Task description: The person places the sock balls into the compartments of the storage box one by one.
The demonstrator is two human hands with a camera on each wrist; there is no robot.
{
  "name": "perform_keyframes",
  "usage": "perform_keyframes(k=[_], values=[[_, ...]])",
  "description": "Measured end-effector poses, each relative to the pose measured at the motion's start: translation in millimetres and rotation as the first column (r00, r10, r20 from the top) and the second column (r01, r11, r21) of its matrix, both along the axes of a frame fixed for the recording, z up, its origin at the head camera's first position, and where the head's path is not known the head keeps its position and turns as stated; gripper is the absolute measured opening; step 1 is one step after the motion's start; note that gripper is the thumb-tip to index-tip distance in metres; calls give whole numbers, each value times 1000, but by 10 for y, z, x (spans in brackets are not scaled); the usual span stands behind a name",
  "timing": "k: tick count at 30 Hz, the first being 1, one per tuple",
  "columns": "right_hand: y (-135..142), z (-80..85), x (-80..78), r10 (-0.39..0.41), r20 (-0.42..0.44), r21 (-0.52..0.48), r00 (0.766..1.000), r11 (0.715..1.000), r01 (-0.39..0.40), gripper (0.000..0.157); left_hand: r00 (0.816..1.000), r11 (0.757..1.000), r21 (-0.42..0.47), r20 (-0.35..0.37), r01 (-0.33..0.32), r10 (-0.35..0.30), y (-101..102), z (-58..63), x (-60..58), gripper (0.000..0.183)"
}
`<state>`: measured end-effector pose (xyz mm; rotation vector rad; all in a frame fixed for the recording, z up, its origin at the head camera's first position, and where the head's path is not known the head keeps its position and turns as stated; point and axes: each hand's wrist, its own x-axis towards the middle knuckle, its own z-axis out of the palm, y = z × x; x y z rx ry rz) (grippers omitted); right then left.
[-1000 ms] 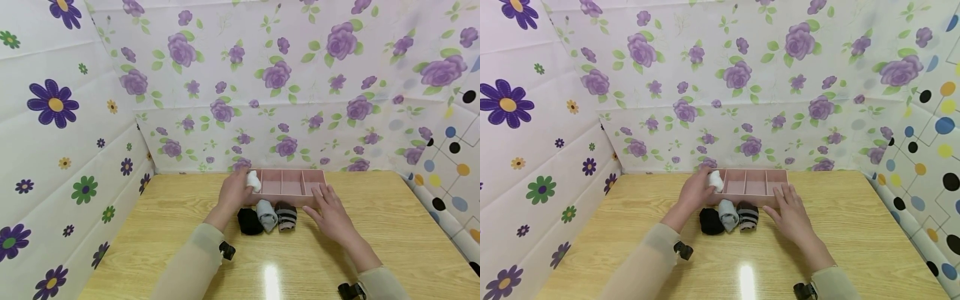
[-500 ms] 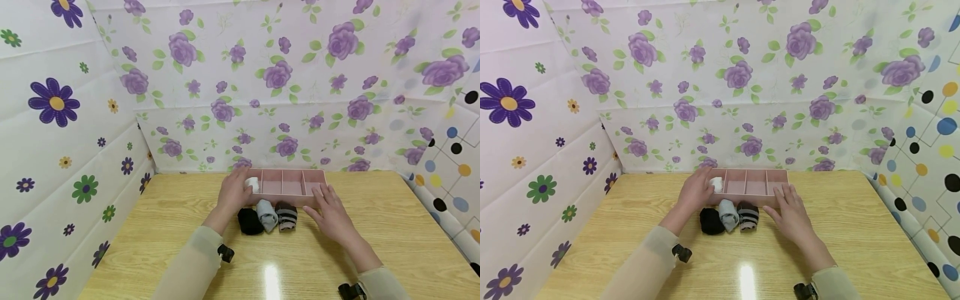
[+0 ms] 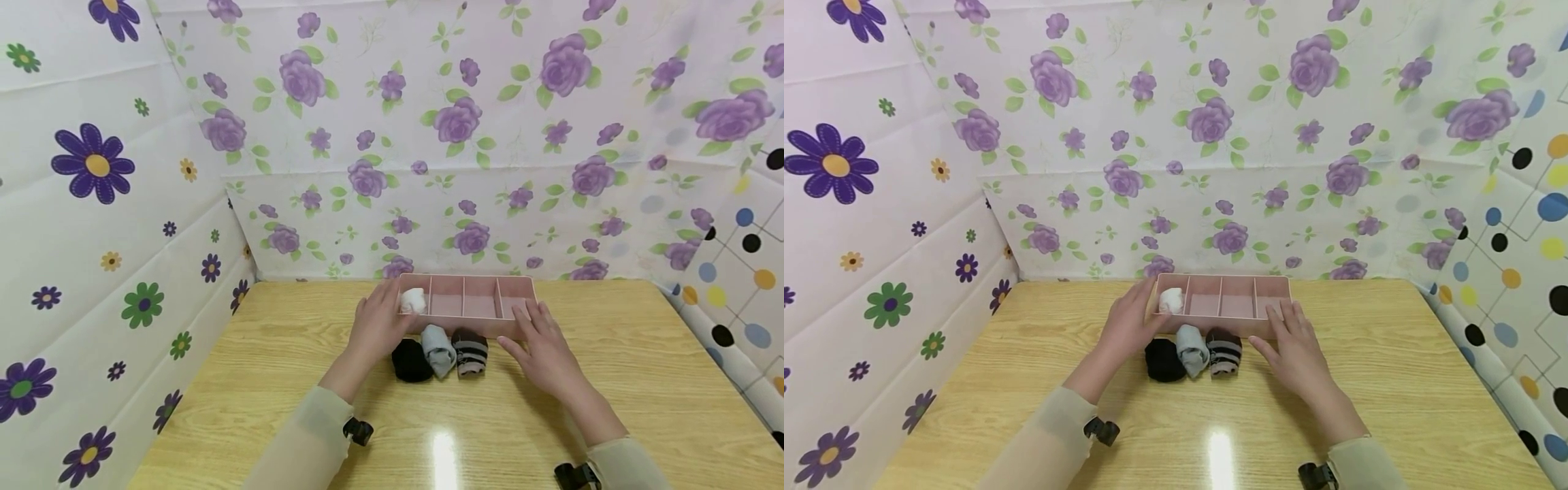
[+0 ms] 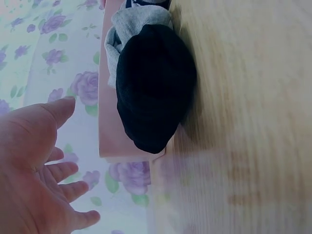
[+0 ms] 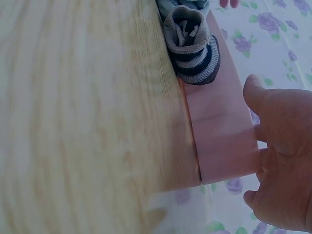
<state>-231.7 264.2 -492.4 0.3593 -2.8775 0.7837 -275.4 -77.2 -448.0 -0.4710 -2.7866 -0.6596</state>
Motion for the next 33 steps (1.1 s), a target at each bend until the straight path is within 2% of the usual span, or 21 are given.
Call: perform_keyframes(k=[5, 12, 19, 33], values=[[1, 2, 2, 0, 2, 1, 1000, 1000, 0, 84, 999, 1000, 15, 40, -1, 0, -39, -32, 89, 89], [-4, 7, 6, 2, 14, 0, 1000, 1000, -2, 85, 999, 999, 43, 44, 21, -23, -99, -42, 244, 93], [5, 24, 8, 9, 17, -2, 1000, 1000, -9, 86, 994, 998, 48, 96, 43, -47, -127, -75, 381, 95], [6, 19, 14, 12, 7, -12, 1000, 1000, -12, 85, 986, 997, 7, 149, 76, -77, -195, -184, 541, 103]])
